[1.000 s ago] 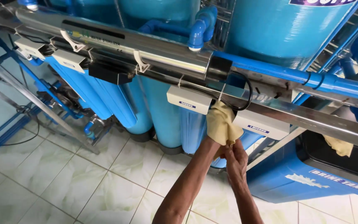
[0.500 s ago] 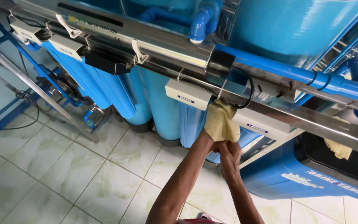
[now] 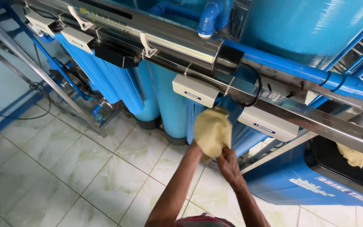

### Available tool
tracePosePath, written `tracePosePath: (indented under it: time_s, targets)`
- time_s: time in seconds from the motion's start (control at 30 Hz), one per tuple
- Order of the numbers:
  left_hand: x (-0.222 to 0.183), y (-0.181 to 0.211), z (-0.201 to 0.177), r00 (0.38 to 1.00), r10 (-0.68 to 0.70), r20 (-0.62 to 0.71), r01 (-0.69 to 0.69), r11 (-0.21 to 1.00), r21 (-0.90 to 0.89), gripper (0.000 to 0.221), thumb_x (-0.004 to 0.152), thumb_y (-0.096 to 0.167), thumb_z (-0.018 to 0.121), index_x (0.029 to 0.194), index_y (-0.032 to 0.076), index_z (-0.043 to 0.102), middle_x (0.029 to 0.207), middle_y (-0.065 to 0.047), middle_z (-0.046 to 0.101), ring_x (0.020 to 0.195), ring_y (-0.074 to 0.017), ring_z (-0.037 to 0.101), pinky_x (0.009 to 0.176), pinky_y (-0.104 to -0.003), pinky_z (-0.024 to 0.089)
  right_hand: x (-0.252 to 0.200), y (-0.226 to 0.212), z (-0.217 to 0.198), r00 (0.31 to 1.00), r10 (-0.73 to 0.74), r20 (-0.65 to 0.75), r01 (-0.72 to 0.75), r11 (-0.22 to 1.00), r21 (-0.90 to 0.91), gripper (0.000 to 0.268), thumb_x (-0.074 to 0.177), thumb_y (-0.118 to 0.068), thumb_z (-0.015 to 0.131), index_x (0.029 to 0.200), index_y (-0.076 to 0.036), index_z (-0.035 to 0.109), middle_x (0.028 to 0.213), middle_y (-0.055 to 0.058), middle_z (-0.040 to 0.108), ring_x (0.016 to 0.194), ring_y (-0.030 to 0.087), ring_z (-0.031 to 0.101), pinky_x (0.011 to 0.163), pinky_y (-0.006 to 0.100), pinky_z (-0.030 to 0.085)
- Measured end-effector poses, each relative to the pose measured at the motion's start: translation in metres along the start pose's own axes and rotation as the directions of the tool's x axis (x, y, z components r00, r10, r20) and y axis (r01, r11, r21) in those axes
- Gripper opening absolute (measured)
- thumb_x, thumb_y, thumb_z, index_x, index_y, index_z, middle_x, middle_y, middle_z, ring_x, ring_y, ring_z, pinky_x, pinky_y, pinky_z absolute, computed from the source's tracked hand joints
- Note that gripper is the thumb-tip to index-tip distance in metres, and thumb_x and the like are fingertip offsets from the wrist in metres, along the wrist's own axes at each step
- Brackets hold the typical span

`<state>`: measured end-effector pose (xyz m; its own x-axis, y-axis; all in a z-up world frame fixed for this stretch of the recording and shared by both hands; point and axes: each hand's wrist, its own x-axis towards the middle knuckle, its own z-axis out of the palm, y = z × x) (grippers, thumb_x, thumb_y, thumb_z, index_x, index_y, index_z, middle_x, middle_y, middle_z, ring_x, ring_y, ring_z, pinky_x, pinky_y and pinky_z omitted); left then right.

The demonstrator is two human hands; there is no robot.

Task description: Wiping down water filtration tanks, pipes, and valves with a cloth.

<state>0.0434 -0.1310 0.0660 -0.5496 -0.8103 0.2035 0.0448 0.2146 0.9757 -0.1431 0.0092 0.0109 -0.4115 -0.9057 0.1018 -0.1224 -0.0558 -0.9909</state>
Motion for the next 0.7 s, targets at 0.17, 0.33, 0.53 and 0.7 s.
tracePosePath:
  time_s: [0.17, 0.33, 0.53, 0.7]
  targets:
    - [-0.026, -0.021, -0.005, 0.983, -0.165, 0.075, 0.177, 0.959, -0.219, 0.059, 0.085, 0.030, 0.072, 0.138, 0.016, 0.052, 0.121, -0.002, 0.063, 0.100, -0.0177, 0.060, 0.073, -0.034, 0.050, -0.010, -0.057, 0.003, 0.976, 0.090, 0.198, -0.078, 0.994, -0.071, 0.028, 0.102, -0.020, 0.058, 0.111, -0.001, 0.076, 0.074, 0.012, 0.069, 0.063, 0.024, 0.058, 0.056, 0.040, 0.048]
    - [-0.051, -0.021, 0.006, 0.940, -0.293, 0.175, 0.340, 0.844, -0.415, 0.068, 0.091, 0.031, 0.073, 0.153, 0.018, 0.049, 0.133, 0.001, 0.063, 0.108, -0.0144, 0.059, 0.076, -0.033, 0.050, 0.001, -0.095, 0.032, 0.999, 0.038, -0.022, -0.013, 0.731, 0.682, 0.035, 0.096, -0.020, 0.063, 0.128, -0.006, 0.062, 0.110, 0.005, 0.071, 0.098, 0.017, 0.070, 0.085, 0.034, 0.061]
    - [-0.034, -0.023, 0.043, 0.957, -0.263, 0.122, 0.272, 0.670, -0.691, 0.054, 0.095, 0.028, 0.071, 0.144, 0.012, 0.051, 0.130, 0.001, 0.065, 0.121, -0.0127, 0.062, 0.095, -0.036, 0.054, 0.053, -0.066, 0.057, 0.957, -0.108, -0.268, 0.275, 0.626, 0.730, 0.034, 0.101, -0.017, 0.068, 0.131, -0.005, 0.056, 0.118, 0.007, 0.067, 0.106, 0.018, 0.067, 0.092, 0.034, 0.058]
    - [-0.010, -0.049, 0.047, 0.967, -0.241, -0.088, 0.149, 0.806, -0.573, 0.036, 0.099, 0.022, 0.070, 0.129, 0.006, 0.059, 0.119, -0.002, 0.065, 0.110, -0.0133, 0.058, 0.092, -0.033, 0.049, 0.082, -0.106, 0.086, 0.883, -0.076, -0.463, 0.410, 0.605, 0.682, 0.023, 0.101, -0.014, 0.073, 0.117, -0.004, 0.061, 0.101, 0.007, 0.069, 0.084, 0.017, 0.067, 0.072, 0.034, 0.058]
